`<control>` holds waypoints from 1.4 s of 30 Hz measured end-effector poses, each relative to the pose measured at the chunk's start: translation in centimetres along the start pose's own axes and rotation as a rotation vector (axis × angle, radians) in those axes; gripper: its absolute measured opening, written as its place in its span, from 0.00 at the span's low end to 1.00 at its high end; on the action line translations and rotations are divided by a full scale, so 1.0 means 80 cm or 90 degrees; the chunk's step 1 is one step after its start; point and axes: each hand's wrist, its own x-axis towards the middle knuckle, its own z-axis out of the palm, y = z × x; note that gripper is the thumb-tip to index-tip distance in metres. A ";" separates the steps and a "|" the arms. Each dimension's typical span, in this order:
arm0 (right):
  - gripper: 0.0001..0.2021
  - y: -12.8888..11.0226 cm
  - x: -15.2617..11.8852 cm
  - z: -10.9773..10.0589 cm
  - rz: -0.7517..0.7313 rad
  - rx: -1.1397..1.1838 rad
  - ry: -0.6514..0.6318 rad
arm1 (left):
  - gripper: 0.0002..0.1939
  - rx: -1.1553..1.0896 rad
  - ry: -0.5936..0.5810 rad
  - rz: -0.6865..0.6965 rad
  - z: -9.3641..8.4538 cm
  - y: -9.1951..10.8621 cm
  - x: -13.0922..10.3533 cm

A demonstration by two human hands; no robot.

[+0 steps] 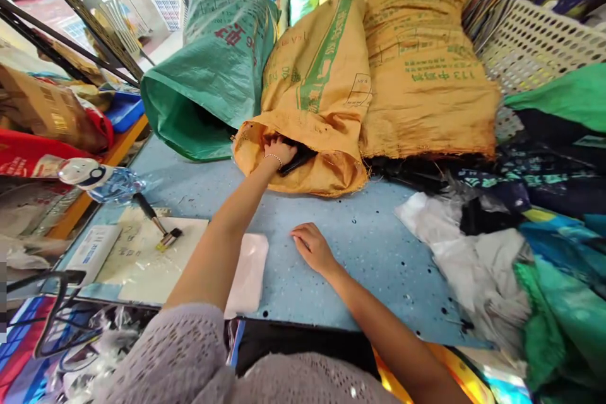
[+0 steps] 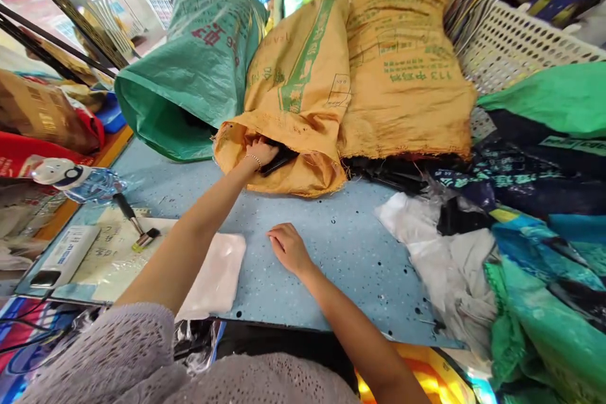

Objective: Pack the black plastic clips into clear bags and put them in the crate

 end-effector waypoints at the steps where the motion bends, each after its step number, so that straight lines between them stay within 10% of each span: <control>1: 0.12 -0.001 0.000 -0.001 0.004 0.006 -0.005 | 0.26 0.043 -0.029 -0.036 0.008 0.003 -0.015; 9: 0.11 0.000 0.000 -0.002 0.038 0.078 0.007 | 0.16 -0.093 -0.078 -0.066 0.016 0.017 -0.139; 13: 0.16 -0.004 0.002 -0.025 0.173 0.162 0.056 | 0.32 -0.336 -0.039 -0.111 -0.012 0.026 -0.201; 22: 0.21 -0.057 0.010 -0.085 0.169 0.153 0.067 | 0.29 -0.924 -0.198 -0.264 -0.010 0.127 -0.334; 34: 0.19 -0.079 -0.010 -0.107 0.245 -0.076 -0.014 | 0.20 -0.964 -0.131 -0.350 0.036 0.133 -0.346; 42: 0.24 -0.112 -0.068 -0.075 0.062 -0.263 -0.274 | 0.23 -0.871 -0.059 -0.408 0.045 0.093 -0.344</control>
